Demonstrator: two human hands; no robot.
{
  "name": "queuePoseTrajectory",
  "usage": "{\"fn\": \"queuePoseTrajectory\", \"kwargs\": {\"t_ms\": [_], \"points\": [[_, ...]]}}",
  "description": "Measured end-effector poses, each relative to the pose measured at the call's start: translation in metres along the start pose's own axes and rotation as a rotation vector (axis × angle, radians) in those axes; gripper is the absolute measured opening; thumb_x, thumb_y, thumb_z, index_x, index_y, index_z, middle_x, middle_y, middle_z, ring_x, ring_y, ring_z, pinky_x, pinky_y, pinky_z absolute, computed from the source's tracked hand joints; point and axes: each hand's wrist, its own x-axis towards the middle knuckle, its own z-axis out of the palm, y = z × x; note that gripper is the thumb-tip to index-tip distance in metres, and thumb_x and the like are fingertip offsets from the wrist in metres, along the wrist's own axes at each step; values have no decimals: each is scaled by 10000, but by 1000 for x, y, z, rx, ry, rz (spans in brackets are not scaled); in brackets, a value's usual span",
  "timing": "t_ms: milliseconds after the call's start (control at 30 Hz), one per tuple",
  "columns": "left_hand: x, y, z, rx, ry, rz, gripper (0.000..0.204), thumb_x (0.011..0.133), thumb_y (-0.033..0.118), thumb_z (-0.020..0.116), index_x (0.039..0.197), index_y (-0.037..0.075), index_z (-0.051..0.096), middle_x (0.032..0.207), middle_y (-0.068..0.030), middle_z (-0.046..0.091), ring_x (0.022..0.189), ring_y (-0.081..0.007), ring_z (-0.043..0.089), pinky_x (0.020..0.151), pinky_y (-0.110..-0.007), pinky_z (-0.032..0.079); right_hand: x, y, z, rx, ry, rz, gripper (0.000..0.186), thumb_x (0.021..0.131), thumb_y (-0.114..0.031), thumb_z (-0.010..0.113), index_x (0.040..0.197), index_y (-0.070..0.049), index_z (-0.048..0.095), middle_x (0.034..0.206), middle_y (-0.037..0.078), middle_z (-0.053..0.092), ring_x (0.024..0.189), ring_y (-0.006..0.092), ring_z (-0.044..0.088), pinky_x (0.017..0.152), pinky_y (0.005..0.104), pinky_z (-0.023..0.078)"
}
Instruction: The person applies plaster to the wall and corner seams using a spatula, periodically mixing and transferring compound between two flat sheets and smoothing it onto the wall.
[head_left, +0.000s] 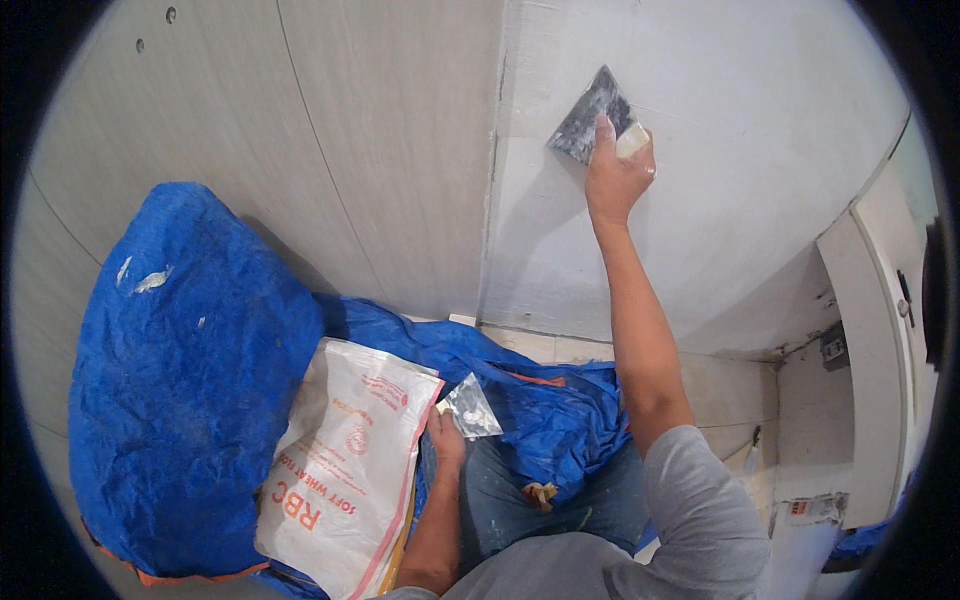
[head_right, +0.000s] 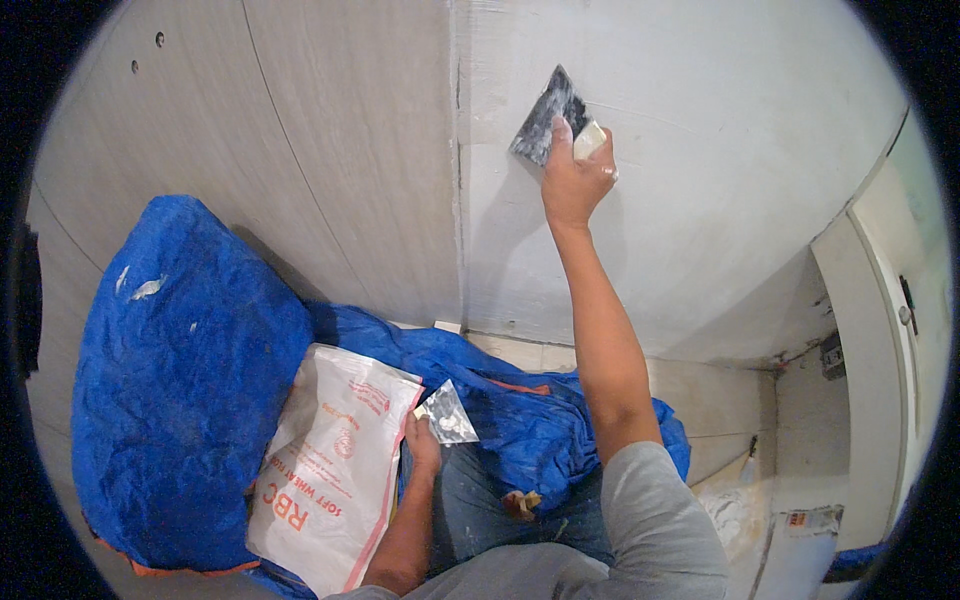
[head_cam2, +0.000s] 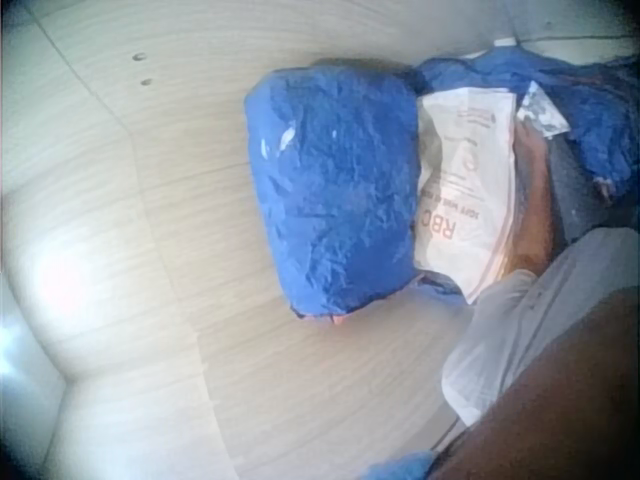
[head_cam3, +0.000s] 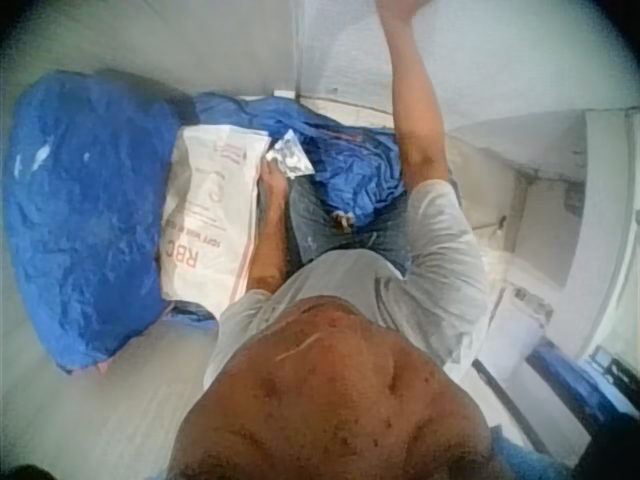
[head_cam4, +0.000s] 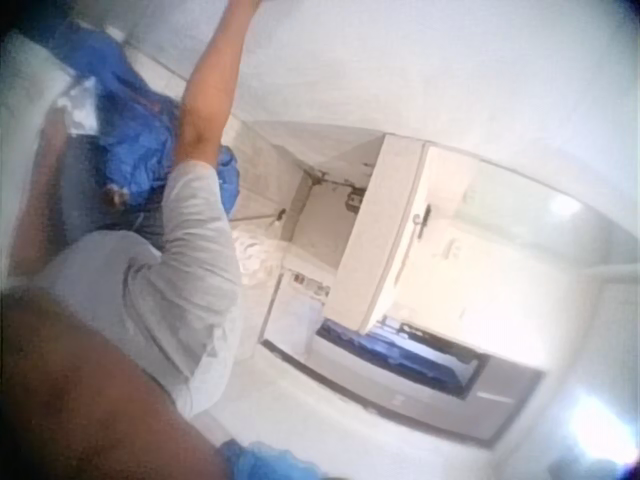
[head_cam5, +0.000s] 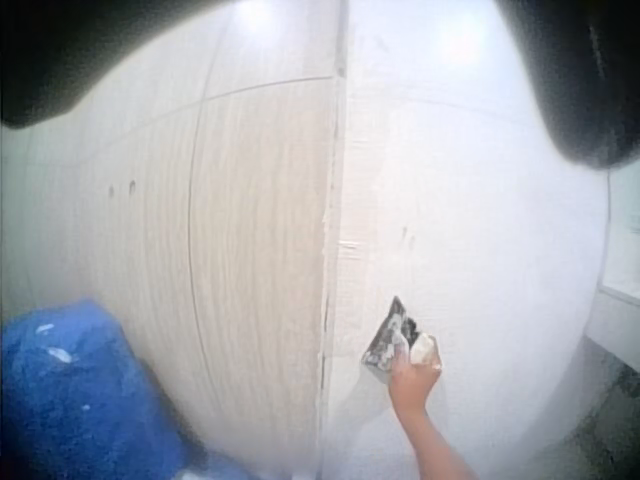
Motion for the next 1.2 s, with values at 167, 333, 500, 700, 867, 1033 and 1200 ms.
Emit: {"fn": "queuePoseTrajectory", "kwargs": {"t_ms": [167,333,500,700,867,1033,1200], "points": [[0,-1,0,59,74,43,604,999,263,498,1452,-129,420,1514,-274,435,1420,-345,399,1184,-379,274,-42,6,4,-173,-280,-116,288,882,-267,794,878,-27,636,633,100,626,557,212,584,568,376,465],[4,-5,-3,-32,-15,24,579,992,234,499,1435,-133,434,1498,-286,450,1405,-353,418,1179,-381,280,-50,18,21,-164,-374,8,313,889,-307,769,858,-33,619,635,134,628,588,297,622,579,421,470],[4,-3,-2,-33,-15,46,569,993,215,495,1438,-133,432,1507,-284,446,1401,-348,426,1180,-376,280,-44,31,27,-255,-377,-57,344,885,-351,760,900,-29,640,665,172,649,636,375,646,611,467,487],[-8,15,5,37,184,79,423,965,194,489,1259,-102,560,1240,-194,613,1160,-277,547,1054,-359,382,-8,7,24,-366,-317,-257,393,884,-367,760,980,1,661,718,204,667,680,401,664,649,477,512],[-3,7,3,-25,44,26,588,1001,234,489,1450,-139,416,1523,-287,428,1425,-345,403,1191,-373,268,34,0,-1,-266,-114,-178,333,877,-300,781,968,-4,660,757,196,678,668,365,648,647,431,505],[4,-1,-4,-14,-38,7,590,997,236,488,1447,-139,421,1522,-294,426,1426,-353,397,1194,-379,263,-3,-4,-21,-192,-287,-189,251,872,-252,785,875,-49,639,702,138,659,596,286,604,594,388,478],[3,-3,-3,-9,5,20,579,996,231,488,1441,-134,434,1508,-285,444,1410,-349,415,1184,-376,276,-18,3,-12,-321,-603,-227,224,878,-252,768,877,-62,649,658,119,639,557,263,586,568,375,471]]}}
